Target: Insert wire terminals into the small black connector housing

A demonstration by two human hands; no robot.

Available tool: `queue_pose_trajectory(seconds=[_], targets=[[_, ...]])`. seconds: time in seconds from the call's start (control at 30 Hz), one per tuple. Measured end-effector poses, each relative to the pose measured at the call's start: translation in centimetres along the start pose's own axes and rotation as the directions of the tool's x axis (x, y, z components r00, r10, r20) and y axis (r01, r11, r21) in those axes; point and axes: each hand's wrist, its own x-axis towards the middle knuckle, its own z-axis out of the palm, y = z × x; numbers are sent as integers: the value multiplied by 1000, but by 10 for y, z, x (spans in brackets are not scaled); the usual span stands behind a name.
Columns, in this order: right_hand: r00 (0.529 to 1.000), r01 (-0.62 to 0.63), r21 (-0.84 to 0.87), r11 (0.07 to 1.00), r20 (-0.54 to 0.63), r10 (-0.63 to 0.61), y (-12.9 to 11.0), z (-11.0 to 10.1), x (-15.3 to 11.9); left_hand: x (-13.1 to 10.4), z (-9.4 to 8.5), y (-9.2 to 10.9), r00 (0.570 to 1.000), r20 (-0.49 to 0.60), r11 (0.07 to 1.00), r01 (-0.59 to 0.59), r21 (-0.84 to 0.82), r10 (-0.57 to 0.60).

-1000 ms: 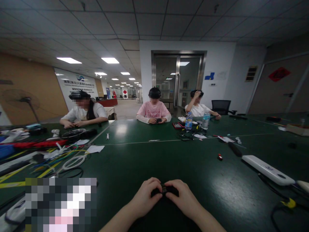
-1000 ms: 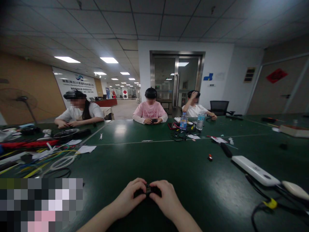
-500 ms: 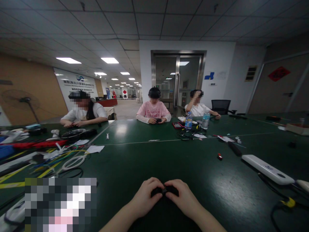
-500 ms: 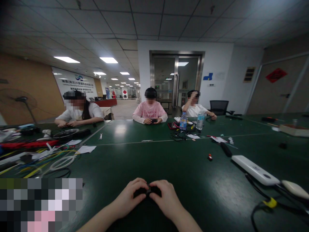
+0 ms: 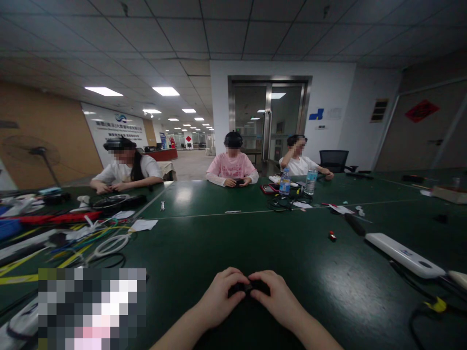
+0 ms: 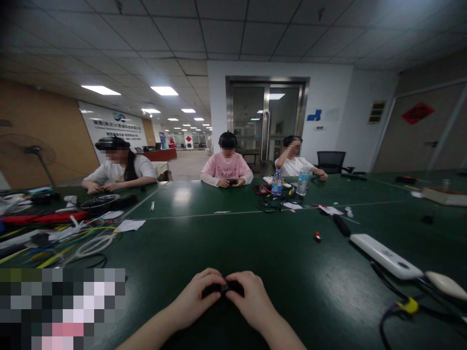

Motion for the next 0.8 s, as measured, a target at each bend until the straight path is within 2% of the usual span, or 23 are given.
queue_pose_trajectory(seconds=[0.2, 0.53, 0.8], targets=[[1000, 6, 9, 1000, -8, -5, 2, 1, 0, 0, 0, -1, 1000, 5, 1000, -5, 14, 5], [1000, -9, 32, 999, 24, 8, 4, 2, 1, -3, 0, -2, 998, -51, 1000, 31, 7, -30], [1000, 11, 16, 1000, -5, -11, 5, 4, 3, -1, 5, -4, 997, -68, 998, 50, 47, -47]])
